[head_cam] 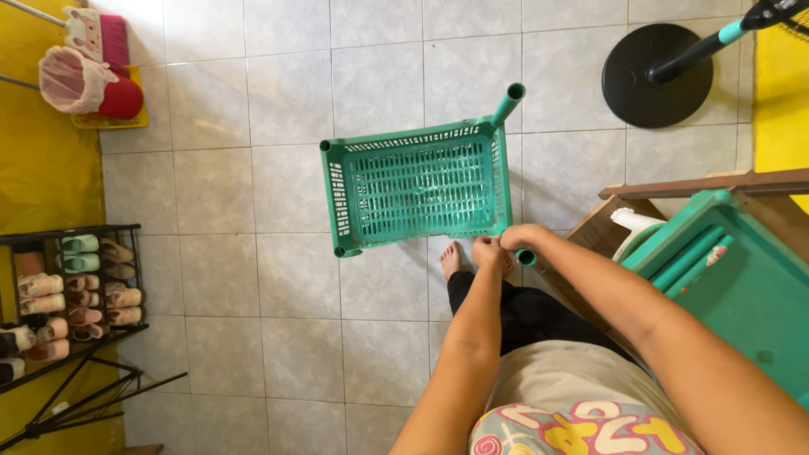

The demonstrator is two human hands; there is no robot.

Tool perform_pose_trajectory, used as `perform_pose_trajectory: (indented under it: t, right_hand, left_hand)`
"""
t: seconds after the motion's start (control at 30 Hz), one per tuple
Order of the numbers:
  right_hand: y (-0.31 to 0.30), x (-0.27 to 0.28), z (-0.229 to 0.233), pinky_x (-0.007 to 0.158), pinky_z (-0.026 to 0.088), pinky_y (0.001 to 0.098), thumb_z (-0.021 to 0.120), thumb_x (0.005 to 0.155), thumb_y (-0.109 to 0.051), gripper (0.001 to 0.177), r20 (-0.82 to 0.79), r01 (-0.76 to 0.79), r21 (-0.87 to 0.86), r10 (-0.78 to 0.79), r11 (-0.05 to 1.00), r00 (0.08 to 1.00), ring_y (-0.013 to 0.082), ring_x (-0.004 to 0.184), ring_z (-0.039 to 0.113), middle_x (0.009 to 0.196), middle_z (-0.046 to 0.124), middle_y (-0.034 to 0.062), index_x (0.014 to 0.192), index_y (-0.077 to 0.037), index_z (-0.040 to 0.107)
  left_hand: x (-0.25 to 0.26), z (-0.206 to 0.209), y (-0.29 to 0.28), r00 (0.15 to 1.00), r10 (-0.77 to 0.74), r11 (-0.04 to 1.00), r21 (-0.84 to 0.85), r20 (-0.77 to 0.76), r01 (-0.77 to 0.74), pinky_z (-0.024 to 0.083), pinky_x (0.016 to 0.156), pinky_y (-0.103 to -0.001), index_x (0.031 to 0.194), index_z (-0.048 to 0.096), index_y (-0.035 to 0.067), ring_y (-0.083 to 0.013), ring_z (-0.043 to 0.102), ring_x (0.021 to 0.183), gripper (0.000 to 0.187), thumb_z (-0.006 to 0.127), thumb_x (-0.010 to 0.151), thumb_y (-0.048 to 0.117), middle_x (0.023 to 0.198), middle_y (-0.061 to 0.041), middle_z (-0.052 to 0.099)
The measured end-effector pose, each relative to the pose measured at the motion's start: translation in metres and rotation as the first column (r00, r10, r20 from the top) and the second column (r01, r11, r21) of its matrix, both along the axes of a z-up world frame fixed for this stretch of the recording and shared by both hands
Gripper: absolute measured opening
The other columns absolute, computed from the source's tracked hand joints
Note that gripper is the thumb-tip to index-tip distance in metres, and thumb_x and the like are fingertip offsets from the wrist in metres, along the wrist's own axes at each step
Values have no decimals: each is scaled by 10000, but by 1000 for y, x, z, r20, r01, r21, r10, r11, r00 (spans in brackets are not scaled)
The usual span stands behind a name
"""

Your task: The person assembles a green plastic basket by inserting four cylindrical legs into the basket's corner sockets. They handle the basket and legs by hand, rotating the basket to access each corner and pressing the legs into place.

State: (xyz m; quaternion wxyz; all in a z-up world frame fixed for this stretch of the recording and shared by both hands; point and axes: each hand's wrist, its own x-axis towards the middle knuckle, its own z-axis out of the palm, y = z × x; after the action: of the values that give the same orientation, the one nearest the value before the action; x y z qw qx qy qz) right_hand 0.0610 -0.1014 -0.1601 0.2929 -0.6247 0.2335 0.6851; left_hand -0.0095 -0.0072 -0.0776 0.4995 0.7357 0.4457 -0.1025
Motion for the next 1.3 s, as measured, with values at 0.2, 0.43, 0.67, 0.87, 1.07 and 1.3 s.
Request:
perform_pose_trajectory:
  t: [0.2, 0.43, 0.67, 0.87, 1.07, 1.3]
  right_hand:
    - [-3, -1, 7, 441, 460, 336, 584, 955, -273, 210, 80, -30, 50, 26, 998, 996, 168, 508, 567, 701, 595, 61, 939, -63, 570]
    - [-72, 44, 39, 435, 461, 338, 600, 962, -313, 257, -5, 154, 225, -157, 962, 988, 170, 513, 580, 722, 629, 71, 1003, -60, 591]
    - [-59, -45, 70, 519, 485, 345, 648, 940, -370, 343, 400, 372, 410, -531, 833, 747, 153, 619, 603, 792, 642, 44, 1114, -85, 573]
    - [-55, -113, 68, 684, 494, 336, 686, 989, -352, 389, 663, 533, 512, -705, 673, 252, 166, 818, 598, 949, 665, 101, 1202, -38, 600]
    - [-143, -161, 70, 700, 530, 335, 727, 949, -270, 515, 876, 744, 406, -457, 531, -153, 177, 850, 634, 1030, 643, 114, 1306, 5, 478]
    - [-275, -207, 71, 727, 515, 356, 688, 962, -188, 397, 755, 856, 481, -585, 190, -295, 218, 902, 621, 1087, 662, 157, 1283, 27, 596]
  left_hand:
    - [-3, -19, 4, 997, -80, 994, 82, 9, 79, 554, 807, -409, 991, 747, 12, -309, 719, 841, 344, 852, 834, 299, 920, -163, 755]
    - [-2, -28, 21, 993, 122, 904, -414, 7, -108, 618, 582, -387, 1069, 670, -60, -255, 757, 683, 347, 814, 859, 176, 855, -164, 747]
    - [0, -35, 5, 1000, 26, 809, -588, 17, -11, 581, 515, -358, 999, 626, 16, -234, 673, 590, 294, 672, 998, 306, 790, -130, 688]
    - [-2, -20, -34, 863, -247, 807, -400, 441, 435, 439, 599, -293, 1026, 669, -51, -129, 512, 718, 400, 556, 1150, 312, 832, -77, 583]
    - [-27, 13, -144, 690, -526, 504, -471, 498, 724, 516, 883, -269, 1311, 650, -9, -152, 657, 1008, 406, 603, 1029, 279, 1107, -108, 726]
    - [-62, 2, -291, 516, -764, 251, -558, 388, 791, 470, 1006, -324, 1403, 611, 13, -182, 612, 1173, 608, 612, 999, 467, 1283, -141, 679]
